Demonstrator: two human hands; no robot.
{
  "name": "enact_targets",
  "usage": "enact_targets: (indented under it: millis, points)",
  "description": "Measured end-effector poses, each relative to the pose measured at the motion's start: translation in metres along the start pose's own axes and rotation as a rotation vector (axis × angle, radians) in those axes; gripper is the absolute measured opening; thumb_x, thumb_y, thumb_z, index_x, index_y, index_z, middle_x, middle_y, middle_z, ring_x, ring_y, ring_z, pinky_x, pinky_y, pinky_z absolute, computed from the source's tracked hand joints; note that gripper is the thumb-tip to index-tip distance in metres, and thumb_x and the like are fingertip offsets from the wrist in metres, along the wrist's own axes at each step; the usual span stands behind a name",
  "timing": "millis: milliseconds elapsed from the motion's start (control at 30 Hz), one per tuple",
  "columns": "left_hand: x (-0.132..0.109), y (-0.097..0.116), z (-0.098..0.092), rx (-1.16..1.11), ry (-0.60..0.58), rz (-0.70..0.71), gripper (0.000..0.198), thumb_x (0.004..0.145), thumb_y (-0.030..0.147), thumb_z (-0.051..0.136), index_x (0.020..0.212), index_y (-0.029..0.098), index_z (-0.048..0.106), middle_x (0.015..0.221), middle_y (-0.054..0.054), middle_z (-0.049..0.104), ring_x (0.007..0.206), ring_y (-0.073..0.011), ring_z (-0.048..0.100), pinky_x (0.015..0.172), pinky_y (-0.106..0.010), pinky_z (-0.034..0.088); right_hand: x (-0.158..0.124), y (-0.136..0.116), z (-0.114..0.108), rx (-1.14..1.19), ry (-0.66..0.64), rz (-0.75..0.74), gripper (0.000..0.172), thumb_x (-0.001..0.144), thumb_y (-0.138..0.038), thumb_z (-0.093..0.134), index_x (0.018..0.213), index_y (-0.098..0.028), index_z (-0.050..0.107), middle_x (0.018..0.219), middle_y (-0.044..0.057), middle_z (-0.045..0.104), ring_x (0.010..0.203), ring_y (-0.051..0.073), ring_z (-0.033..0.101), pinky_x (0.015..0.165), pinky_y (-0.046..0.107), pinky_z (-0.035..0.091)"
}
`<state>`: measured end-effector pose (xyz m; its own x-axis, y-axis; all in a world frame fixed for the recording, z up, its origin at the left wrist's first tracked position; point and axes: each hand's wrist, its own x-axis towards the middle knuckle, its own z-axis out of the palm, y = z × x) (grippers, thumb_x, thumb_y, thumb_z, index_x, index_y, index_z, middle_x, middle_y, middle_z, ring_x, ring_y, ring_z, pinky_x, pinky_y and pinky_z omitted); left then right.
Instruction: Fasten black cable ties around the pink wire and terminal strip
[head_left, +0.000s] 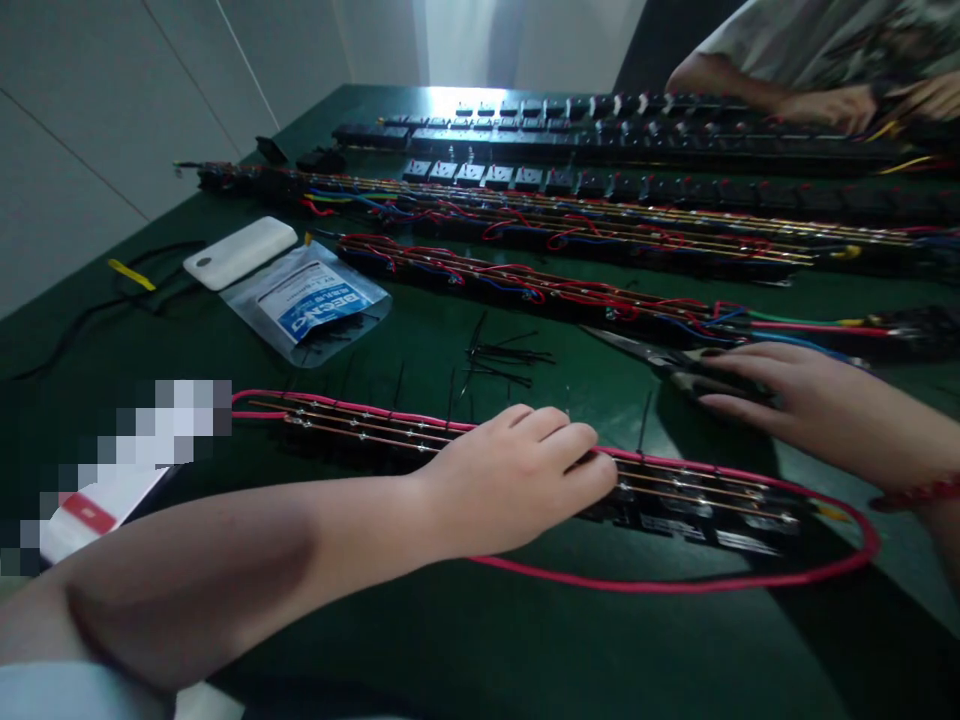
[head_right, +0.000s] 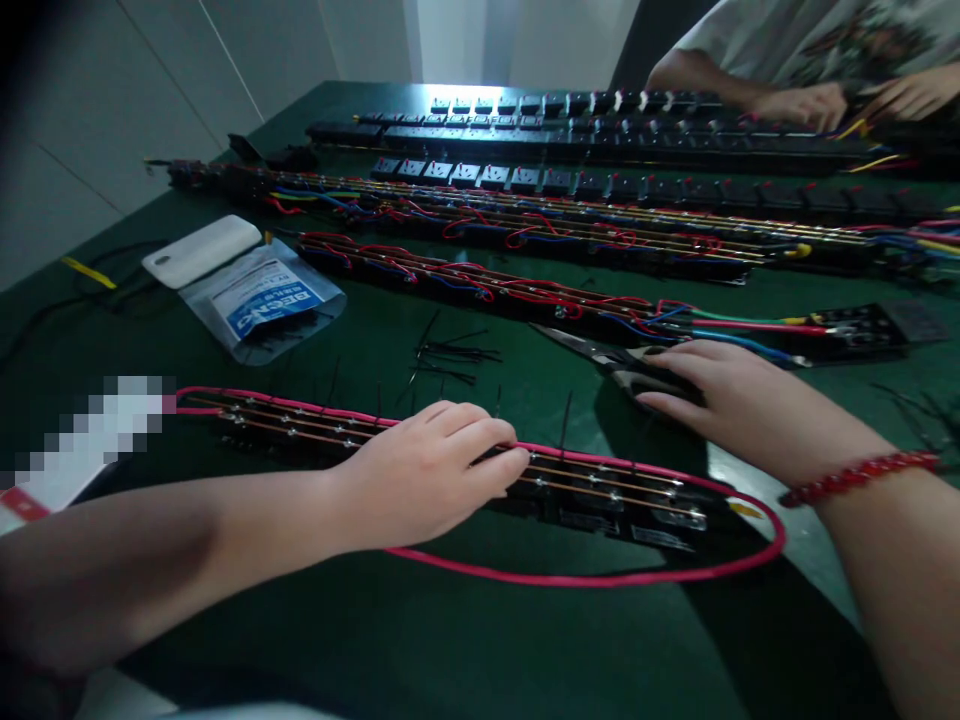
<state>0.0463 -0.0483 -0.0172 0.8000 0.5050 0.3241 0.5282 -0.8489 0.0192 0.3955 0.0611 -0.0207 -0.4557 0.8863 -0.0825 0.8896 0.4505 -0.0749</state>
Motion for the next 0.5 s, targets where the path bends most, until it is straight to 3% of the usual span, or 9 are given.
enact_targets:
  millis: [133, 200, 400, 500]
  points:
    - [-0.001, 0.001, -0.001, -0.003, -0.016, 0.009, 0.024, 0.100, 0.017, 0.050, 0.122, 0.015, 0.057, 0.120, -0.007, 0.061, 0.106, -0.0215, 0.057, 0.086, -0.035, 0.052, 0.013, -0.015, -0.017, 0.045, -0.115, 0.070, 0.045, 0.082, -0.056, 0.052, 0.106, -0.022, 0.068, 0.104, 0.011, 0.072, 0.093, 0.026, 0.066, 0.085, 0.043, 0.054]
    - [-0.001, 0.001, -0.001, -0.006, -0.022, 0.007, 0.023, 0.100, 0.017, 0.051, 0.122, 0.015, 0.057, 0.119, -0.007, 0.061, 0.106, -0.0216, 0.057, 0.088, -0.035, 0.053, 0.009, -0.012, -0.022, 0.059, -0.113, 0.149, 0.043, 0.077, -0.055, 0.058, 0.103, -0.021, 0.064, 0.101, 0.011, 0.071, 0.089, 0.026, 0.065, 0.081, 0.042, 0.053]
    - [0.000, 0.003, 0.001, -0.015, -0.004, 0.004, 0.023, 0.098, 0.015, 0.054, 0.121, 0.015, 0.056, 0.120, -0.006, 0.060, 0.109, -0.0212, 0.057, 0.091, -0.036, 0.053, -0.037, 0.009, -0.043, 0.141, -0.110, 0.407, 0.083, 0.056, -0.081, 0.067, 0.111, -0.021, 0.052, 0.089, 0.012, 0.068, 0.075, 0.028, 0.064, 0.063, 0.044, 0.054]
    - [-0.001, 0.002, 0.001, -0.011, -0.002, 0.007, 0.024, 0.097, 0.015, 0.055, 0.121, 0.015, 0.056, 0.119, -0.006, 0.061, 0.108, -0.0212, 0.058, 0.090, -0.036, 0.053, -0.068, 0.017, -0.051, 0.185, -0.131, 0.436, 0.088, 0.050, -0.085, 0.067, 0.113, -0.025, 0.053, 0.099, 0.012, 0.071, 0.084, 0.032, 0.068, 0.073, 0.048, 0.058]
